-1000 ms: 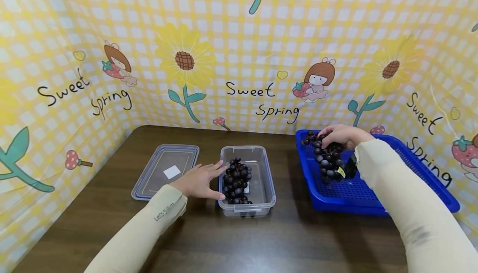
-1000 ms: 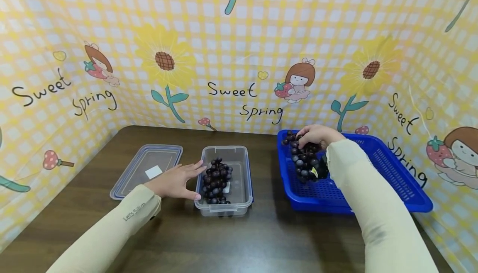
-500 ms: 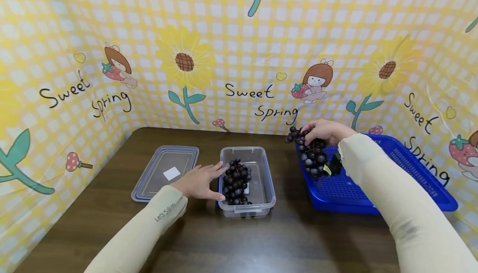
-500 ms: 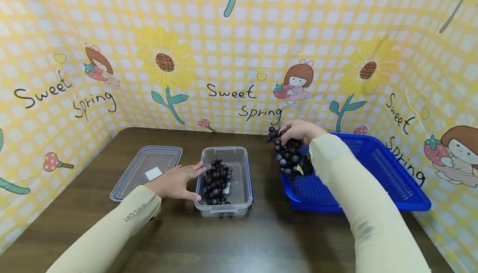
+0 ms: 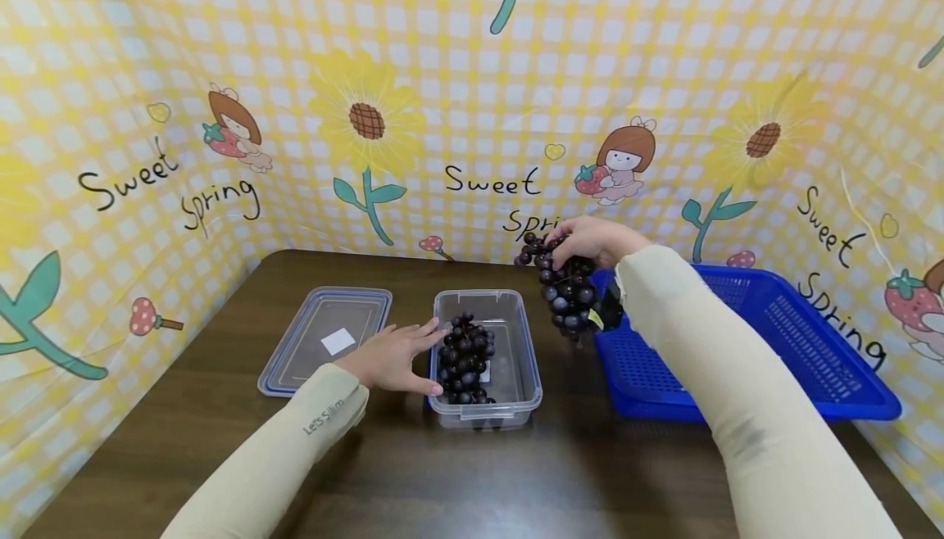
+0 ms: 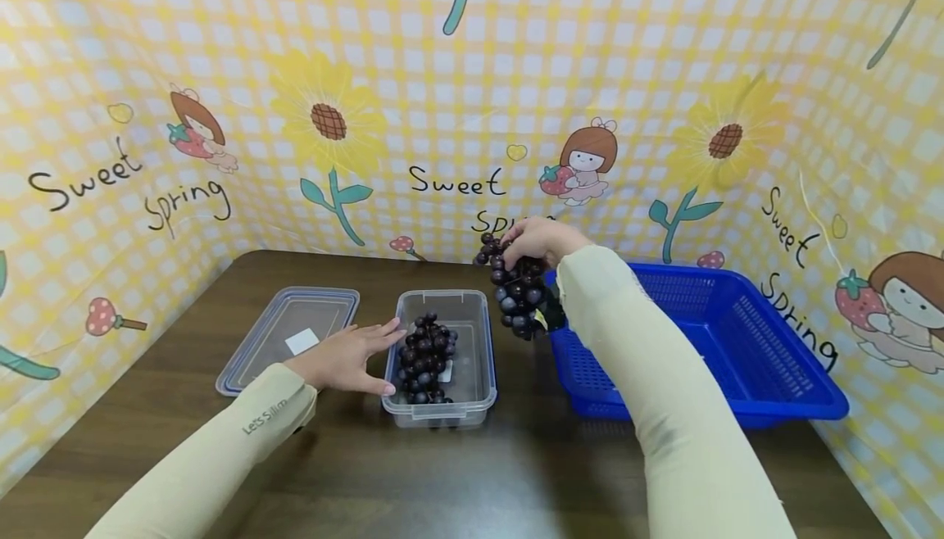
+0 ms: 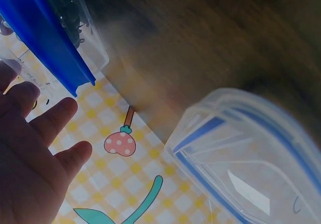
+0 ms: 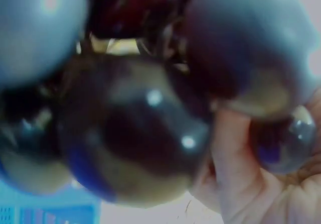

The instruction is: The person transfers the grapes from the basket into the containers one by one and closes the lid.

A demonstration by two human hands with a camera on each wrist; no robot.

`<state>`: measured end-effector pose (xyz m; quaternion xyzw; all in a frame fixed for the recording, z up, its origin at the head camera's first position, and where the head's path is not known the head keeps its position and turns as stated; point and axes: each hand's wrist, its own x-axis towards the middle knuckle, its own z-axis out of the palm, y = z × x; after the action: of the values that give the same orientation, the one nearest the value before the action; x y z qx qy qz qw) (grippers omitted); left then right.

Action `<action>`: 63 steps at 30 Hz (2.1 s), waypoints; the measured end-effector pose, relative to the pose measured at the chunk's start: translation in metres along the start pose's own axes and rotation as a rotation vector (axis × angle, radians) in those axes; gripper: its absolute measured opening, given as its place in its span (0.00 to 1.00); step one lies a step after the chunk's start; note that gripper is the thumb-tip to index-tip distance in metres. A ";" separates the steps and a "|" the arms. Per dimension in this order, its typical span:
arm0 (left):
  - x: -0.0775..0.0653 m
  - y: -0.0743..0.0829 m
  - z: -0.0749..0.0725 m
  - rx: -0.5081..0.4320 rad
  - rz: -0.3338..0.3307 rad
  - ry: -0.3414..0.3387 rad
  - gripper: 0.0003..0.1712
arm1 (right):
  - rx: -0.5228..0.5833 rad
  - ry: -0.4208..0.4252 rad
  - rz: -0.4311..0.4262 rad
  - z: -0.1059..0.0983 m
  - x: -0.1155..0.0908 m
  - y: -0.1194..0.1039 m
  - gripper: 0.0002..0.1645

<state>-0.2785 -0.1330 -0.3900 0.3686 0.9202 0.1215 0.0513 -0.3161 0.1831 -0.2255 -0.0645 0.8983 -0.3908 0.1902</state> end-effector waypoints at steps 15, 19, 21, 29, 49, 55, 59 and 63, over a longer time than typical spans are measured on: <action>0.007 0.006 0.006 -0.029 0.015 0.007 0.53 | 0.104 0.065 0.004 0.045 0.010 -0.029 0.28; 0.004 0.005 0.005 -0.038 0.017 0.004 0.53 | 0.145 0.118 0.001 0.062 0.015 -0.018 0.28; 0.003 0.004 0.004 -0.035 0.013 0.000 0.53 | 0.163 0.148 0.003 0.070 0.016 -0.013 0.27; -0.001 0.002 -0.003 -0.028 0.002 -0.019 0.53 | 0.228 0.272 0.019 0.105 0.025 0.006 0.24; 0.000 -0.002 0.001 -0.043 -0.011 -0.022 0.53 | 0.130 0.375 -0.028 0.154 0.022 0.035 0.23; 0.001 0.001 0.000 -0.050 -0.001 -0.013 0.52 | 0.106 0.402 -0.026 0.160 0.020 0.042 0.22; 0.001 0.000 0.000 -0.064 -0.010 -0.027 0.52 | 0.112 0.347 -0.020 0.163 0.018 0.044 0.24; 0.000 -0.001 0.002 -0.064 -0.011 -0.027 0.52 | 0.104 0.285 -0.021 0.162 0.016 0.046 0.27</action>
<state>-0.2791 -0.1329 -0.3919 0.3635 0.9170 0.1456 0.0761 -0.2657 0.1008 -0.3649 -0.0077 0.8940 -0.4441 0.0601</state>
